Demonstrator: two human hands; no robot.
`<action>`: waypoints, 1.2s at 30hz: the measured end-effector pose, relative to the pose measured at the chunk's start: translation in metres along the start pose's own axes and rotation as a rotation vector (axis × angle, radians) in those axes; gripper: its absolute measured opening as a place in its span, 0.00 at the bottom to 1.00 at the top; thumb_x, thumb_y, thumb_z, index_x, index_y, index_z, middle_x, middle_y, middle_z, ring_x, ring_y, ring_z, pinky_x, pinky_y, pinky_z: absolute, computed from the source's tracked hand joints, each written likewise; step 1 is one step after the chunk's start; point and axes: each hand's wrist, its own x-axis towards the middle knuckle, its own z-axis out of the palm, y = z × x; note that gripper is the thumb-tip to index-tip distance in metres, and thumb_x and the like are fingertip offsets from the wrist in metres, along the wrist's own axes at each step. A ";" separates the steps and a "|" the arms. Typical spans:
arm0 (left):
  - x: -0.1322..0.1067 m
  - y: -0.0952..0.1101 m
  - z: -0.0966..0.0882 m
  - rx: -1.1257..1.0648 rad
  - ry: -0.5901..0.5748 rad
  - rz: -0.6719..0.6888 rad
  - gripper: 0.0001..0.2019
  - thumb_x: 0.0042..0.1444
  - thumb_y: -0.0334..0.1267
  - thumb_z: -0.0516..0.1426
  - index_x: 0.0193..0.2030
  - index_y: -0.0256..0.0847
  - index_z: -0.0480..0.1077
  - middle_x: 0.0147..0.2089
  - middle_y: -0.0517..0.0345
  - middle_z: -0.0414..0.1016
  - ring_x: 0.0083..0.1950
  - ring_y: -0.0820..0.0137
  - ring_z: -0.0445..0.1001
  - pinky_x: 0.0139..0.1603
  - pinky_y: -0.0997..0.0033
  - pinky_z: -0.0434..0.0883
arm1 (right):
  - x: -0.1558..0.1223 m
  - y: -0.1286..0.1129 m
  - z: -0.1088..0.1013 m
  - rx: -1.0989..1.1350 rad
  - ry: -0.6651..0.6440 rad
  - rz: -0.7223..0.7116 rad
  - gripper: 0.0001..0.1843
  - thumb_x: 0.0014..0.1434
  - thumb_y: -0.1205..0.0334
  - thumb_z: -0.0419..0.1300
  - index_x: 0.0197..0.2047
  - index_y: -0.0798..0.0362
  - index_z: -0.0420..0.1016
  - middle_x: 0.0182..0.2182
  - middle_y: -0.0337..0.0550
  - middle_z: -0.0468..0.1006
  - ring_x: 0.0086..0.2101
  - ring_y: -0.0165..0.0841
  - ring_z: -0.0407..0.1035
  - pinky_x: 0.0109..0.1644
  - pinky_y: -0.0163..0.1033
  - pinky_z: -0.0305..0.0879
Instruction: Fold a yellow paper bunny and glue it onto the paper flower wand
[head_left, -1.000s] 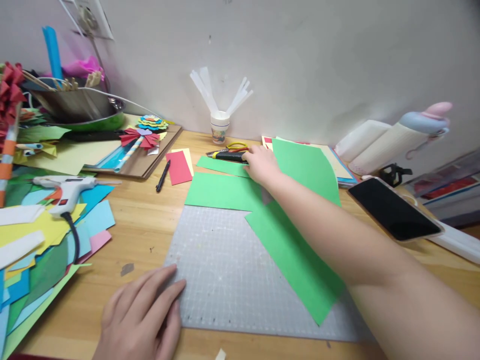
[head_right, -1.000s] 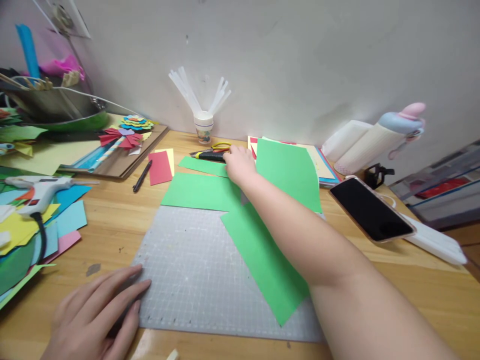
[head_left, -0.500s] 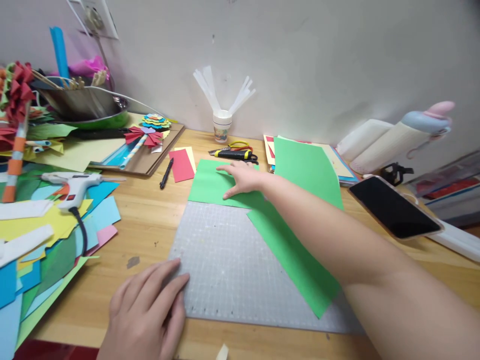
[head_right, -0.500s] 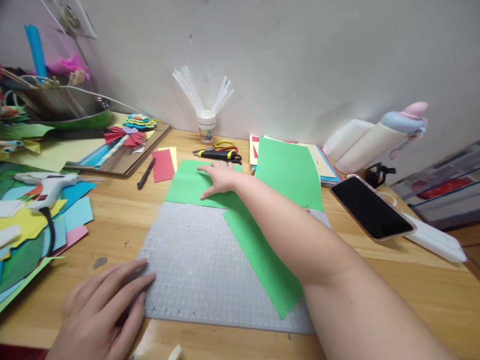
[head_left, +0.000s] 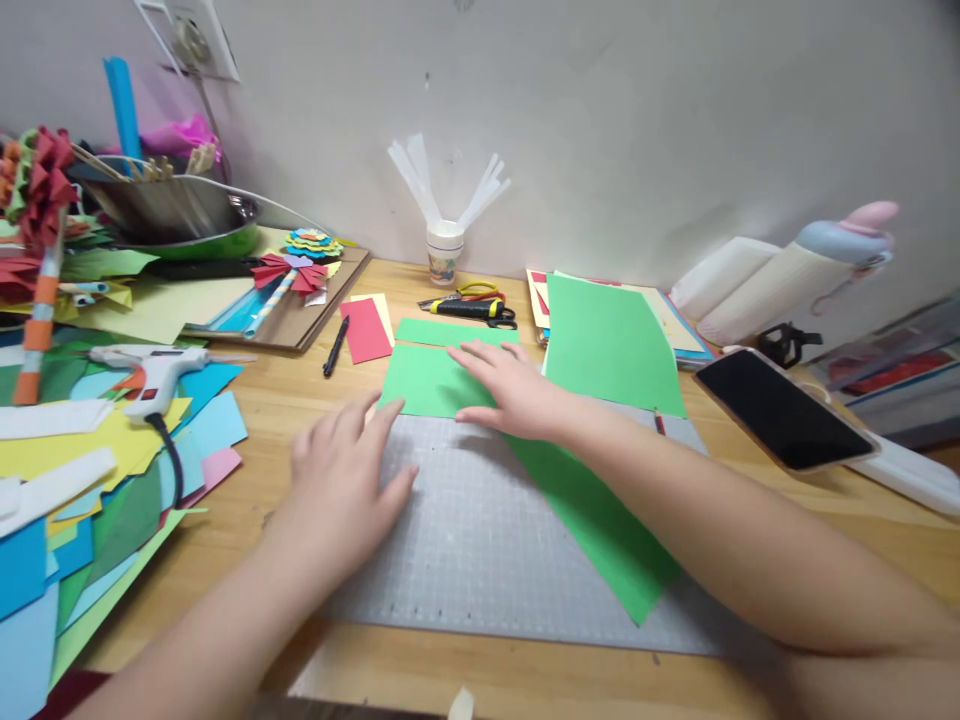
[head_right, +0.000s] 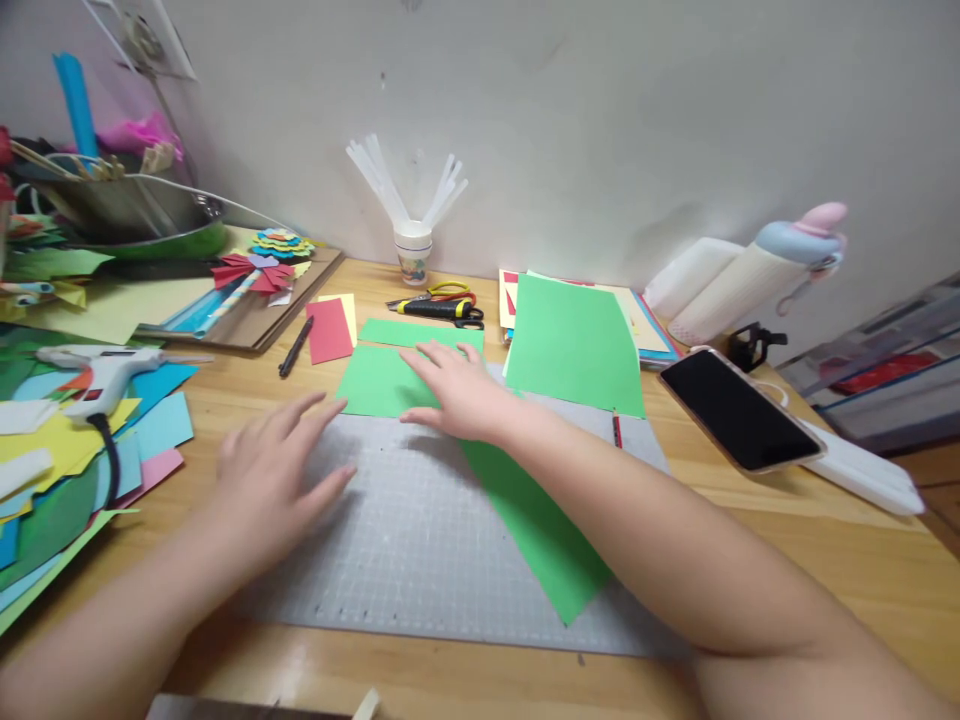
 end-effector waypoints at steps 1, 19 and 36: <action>0.021 0.000 -0.001 0.008 -0.018 0.005 0.25 0.62 0.43 0.52 0.65 0.39 0.61 0.67 0.41 0.64 0.66 0.47 0.62 0.61 0.43 0.61 | -0.013 -0.002 -0.004 0.001 0.005 0.037 0.40 0.63 0.47 0.58 0.71 0.59 0.53 0.68 0.64 0.55 0.67 0.52 0.50 0.68 0.63 0.44; 0.221 -0.010 0.032 0.130 -0.564 0.273 0.18 0.63 0.43 0.58 0.57 0.39 0.67 0.56 0.49 0.71 0.52 0.61 0.74 0.51 0.52 0.74 | -0.165 0.009 0.017 0.172 0.099 0.398 0.24 0.64 0.54 0.57 0.62 0.49 0.68 0.64 0.55 0.65 0.63 0.47 0.58 0.66 0.63 0.50; 0.107 0.024 -0.072 -0.338 0.128 0.144 0.10 0.61 0.44 0.54 0.41 0.39 0.69 0.38 0.60 0.76 0.39 0.66 0.75 0.41 0.66 0.70 | -0.163 -0.001 0.024 0.511 0.371 0.516 0.46 0.57 0.50 0.64 0.72 0.46 0.46 0.68 0.54 0.58 0.67 0.44 0.53 0.67 0.58 0.54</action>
